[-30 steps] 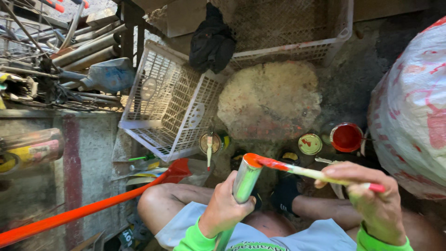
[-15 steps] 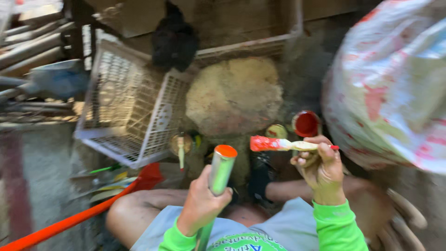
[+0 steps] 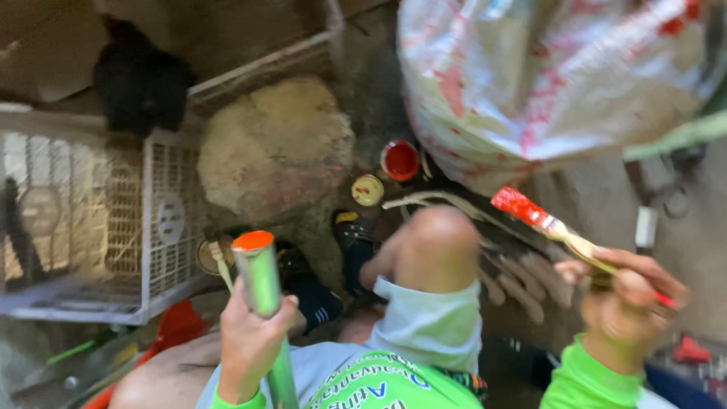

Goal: The person sits on the floor and uses a paintbrush to apply red paint to the end of a silver metal pipe. They repeatedly dip the brush into a small paint can and carefully coat the pipe's rim.

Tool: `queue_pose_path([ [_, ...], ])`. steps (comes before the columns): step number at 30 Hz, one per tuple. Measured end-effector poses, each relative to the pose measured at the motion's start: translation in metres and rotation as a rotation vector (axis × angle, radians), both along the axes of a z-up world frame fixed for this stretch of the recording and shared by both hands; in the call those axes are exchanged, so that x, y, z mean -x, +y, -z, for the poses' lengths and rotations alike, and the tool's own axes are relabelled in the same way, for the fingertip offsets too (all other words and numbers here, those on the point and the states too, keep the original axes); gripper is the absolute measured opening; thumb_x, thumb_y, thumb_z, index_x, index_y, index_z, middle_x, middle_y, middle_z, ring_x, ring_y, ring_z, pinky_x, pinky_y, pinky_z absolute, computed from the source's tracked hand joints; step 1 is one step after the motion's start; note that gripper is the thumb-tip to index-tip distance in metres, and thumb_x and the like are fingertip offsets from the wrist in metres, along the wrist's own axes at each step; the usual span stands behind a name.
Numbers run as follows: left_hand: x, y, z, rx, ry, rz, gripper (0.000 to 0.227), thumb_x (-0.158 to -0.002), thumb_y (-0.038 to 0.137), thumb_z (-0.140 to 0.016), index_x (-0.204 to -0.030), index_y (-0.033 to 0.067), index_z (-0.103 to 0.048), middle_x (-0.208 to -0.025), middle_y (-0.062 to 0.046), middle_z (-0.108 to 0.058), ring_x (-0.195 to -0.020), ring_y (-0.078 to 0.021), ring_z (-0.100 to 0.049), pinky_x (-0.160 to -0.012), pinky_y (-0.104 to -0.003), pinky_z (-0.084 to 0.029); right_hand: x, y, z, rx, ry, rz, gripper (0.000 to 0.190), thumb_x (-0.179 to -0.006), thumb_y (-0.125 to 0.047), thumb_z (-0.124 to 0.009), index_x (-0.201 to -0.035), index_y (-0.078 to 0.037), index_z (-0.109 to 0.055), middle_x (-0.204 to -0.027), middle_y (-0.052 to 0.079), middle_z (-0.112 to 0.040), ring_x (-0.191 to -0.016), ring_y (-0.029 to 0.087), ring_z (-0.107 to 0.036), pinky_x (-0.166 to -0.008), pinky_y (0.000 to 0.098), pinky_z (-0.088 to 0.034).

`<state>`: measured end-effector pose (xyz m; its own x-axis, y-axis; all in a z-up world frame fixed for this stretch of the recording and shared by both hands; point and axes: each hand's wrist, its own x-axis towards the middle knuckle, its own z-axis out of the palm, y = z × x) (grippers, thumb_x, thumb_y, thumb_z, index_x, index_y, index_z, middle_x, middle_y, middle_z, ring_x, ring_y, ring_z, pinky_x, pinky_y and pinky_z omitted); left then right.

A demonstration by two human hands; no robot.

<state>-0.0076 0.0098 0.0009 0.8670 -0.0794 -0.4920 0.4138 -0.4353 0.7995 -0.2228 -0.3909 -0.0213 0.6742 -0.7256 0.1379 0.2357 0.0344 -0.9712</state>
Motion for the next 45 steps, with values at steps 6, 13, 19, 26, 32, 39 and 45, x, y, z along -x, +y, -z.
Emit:
queue_pose_path([
  [6, 0.003, 0.010, 0.002, -0.054, 0.048, -0.013, 0.032, -0.078, 0.007, -0.078, -0.103, 0.0017, -0.059, -0.073, -0.004, -0.065, -0.061, -0.0103, -0.061, -0.056, -0.028, -0.051, 0.040, -0.013, 0.183, -0.314, 0.349, 0.298, 0.029, -0.108, -0.026, -0.063, -0.121, -0.001, -0.058, -0.100, 0.017, -0.070, -0.084, 0.032, -0.069, -0.078, 0.0483, -0.062],
  [13, 0.009, 0.005, 0.013, -0.047, 0.033, 0.042, 0.033, -0.076, 0.007, -0.079, -0.102, 0.0025, -0.059, -0.075, -0.003, -0.067, -0.064, -0.0094, -0.062, -0.059, -0.027, -0.052, 0.043, -0.014, 0.295, -0.700, 0.251, 0.150, 0.042, -0.098, -0.026, -0.053, -0.132, -0.001, -0.059, -0.111, 0.018, -0.070, -0.098, 0.034, -0.072, -0.090, 0.0517, -0.061],
  [19, 0.009, 0.006, 0.019, -0.021, -0.004, 0.073, 0.033, -0.076, 0.005, -0.080, -0.102, 0.0022, -0.060, -0.075, -0.002, -0.066, -0.065, -0.0082, -0.061, -0.060, -0.026, -0.052, 0.037, 0.022, 0.303, -1.191, -0.093, 0.036, 0.050, -0.096, -0.012, -0.066, -0.143, 0.000, -0.055, -0.125, 0.023, -0.069, -0.112, 0.038, -0.070, -0.085, 0.0376, -0.056],
  [26, 0.009, 0.013, 0.015, -0.020, 0.034, -0.012, 0.030, -0.077, 0.001, -0.079, -0.096, 0.0022, -0.055, -0.072, -0.004, -0.065, -0.058, -0.0120, -0.062, -0.055, -0.028, -0.051, 0.029, 0.061, 0.325, -1.334, -0.182, -0.006, 0.045, -0.095, -0.008, -0.068, -0.135, 0.007, -0.054, -0.130, 0.019, -0.068, -0.122, 0.030, -0.067, -0.116, 0.0441, -0.048],
  [32, 0.012, 0.009, 0.009, -0.011, 0.021, 0.003, 0.030, -0.077, 0.002, -0.079, -0.096, 0.0027, -0.055, -0.071, -0.003, -0.065, -0.060, -0.0108, -0.063, -0.057, -0.027, -0.052, 0.027, 0.064, 0.319, -1.377, -0.154, -0.064, 0.051, -0.097, -0.011, -0.072, -0.143, 0.001, -0.054, -0.133, 0.015, -0.072, -0.129, 0.031, -0.065, -0.103, 0.0258, -0.044],
  [39, 0.009, 0.001, 0.006, -0.040, 0.035, -0.009, 0.029, -0.079, 0.001, -0.078, -0.096, 0.0022, -0.055, -0.072, -0.003, -0.064, -0.061, -0.0097, -0.060, -0.057, -0.027, -0.051, 0.007, 0.060, 0.329, -1.132, 0.138, -0.145, 0.026, -0.097, -0.013, -0.061, -0.120, -0.002, -0.060, -0.079, 0.002, -0.058, -0.067, 0.015, -0.055, -0.073, 0.0372, -0.055],
  [45, 0.007, -0.001, 0.009, -0.010, 0.036, -0.018, 0.029, -0.079, 0.000, -0.076, -0.099, 0.0023, -0.055, -0.073, -0.003, -0.063, -0.059, -0.0095, -0.060, -0.055, -0.026, -0.050, -0.030, 0.054, 0.349, -1.126, 0.563, -0.034, 0.011, -0.094, -0.017, -0.056, -0.104, -0.011, -0.058, -0.077, 0.002, -0.058, -0.052, 0.011, -0.041, -0.050, 0.0314, -0.036],
])
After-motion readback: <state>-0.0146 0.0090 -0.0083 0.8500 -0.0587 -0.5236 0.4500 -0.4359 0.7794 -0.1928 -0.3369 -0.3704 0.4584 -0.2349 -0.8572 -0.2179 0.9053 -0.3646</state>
